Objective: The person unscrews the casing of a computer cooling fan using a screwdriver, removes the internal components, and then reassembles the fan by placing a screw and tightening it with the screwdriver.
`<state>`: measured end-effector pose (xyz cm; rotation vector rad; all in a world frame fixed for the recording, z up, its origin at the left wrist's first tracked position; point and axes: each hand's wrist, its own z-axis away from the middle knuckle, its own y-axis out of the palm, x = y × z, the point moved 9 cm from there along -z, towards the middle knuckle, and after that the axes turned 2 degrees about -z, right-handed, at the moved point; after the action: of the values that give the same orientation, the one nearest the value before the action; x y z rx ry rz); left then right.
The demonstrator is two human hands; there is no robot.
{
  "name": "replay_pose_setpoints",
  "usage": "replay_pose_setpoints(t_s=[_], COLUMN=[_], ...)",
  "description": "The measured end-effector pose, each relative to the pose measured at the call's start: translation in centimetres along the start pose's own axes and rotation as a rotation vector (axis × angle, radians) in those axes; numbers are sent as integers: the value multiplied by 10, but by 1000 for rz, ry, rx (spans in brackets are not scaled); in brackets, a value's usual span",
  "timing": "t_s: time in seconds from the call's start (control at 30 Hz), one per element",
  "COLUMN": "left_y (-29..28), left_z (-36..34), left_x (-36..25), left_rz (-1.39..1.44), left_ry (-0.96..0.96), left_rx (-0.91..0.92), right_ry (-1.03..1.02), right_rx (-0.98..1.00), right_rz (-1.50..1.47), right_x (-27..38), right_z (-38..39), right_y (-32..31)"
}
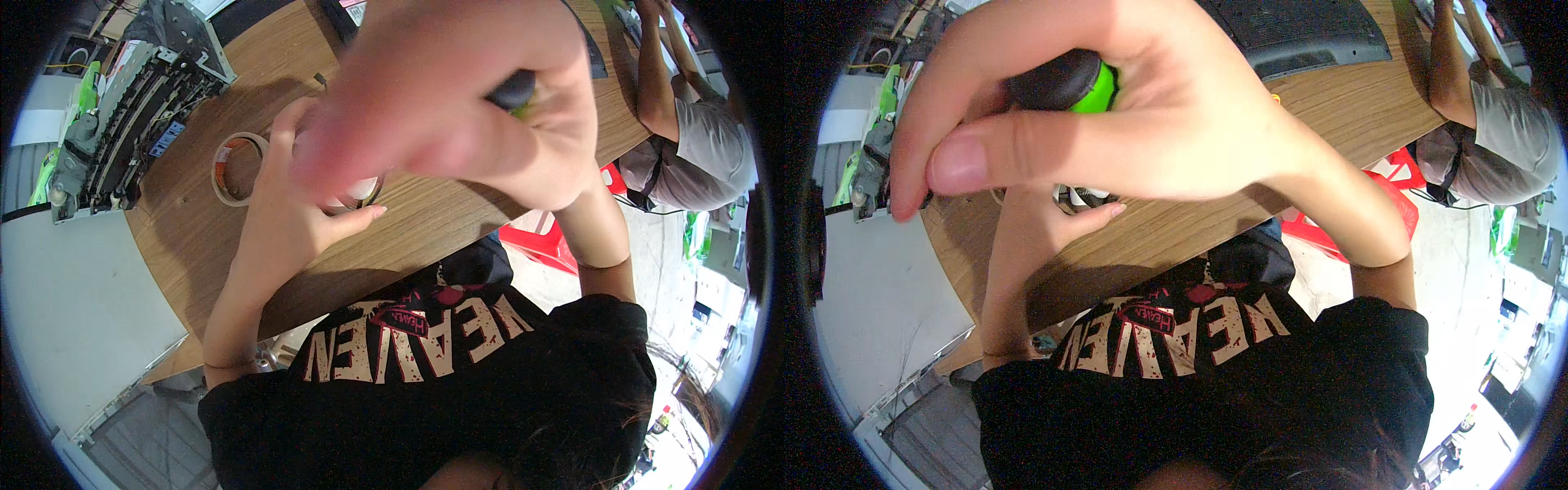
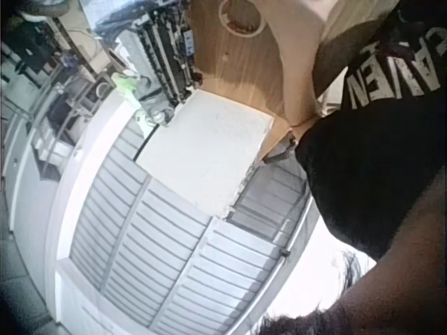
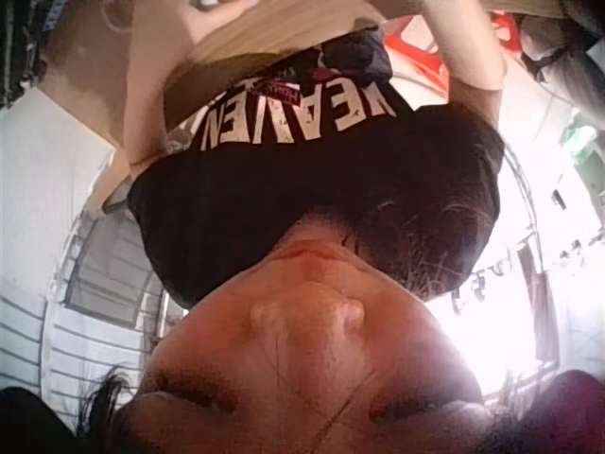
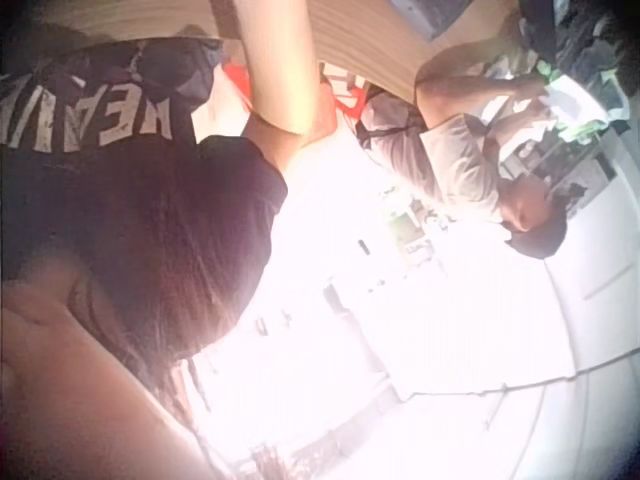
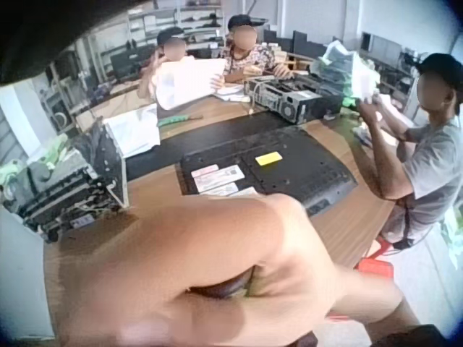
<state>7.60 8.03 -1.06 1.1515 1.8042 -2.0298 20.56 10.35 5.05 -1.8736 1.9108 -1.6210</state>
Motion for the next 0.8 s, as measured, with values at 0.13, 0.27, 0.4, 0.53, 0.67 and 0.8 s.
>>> replay_pose_setpoints(t_s=[0.13, 0.27, 0.4, 0.53, 0.67, 0.8], left_y=[1, 1, 8, 7, 1, -6], left_z=[0, -3, -2, -1, -2, -3], left_x=[-7, -12, 2, 5, 3, -9], left_rz=[-212, -219, -152, -181, -191, -152], left_ry=[74, 119, -19, -66, -31, 80], left_rx=[34, 58, 121, 116, 27, -88], right_ry=[61, 111, 24, -8, -19, -40], right_rx=[-41, -79, -23, -5, -18, -13], right_rz=[-28, -17, 9, 57, 48, 27], right_x=[-19, -14, 2, 6, 5, 9], right_z=[0, 9, 15, 22, 30, 15], right_y=[-11, -38, -27, -18, -22, -14])
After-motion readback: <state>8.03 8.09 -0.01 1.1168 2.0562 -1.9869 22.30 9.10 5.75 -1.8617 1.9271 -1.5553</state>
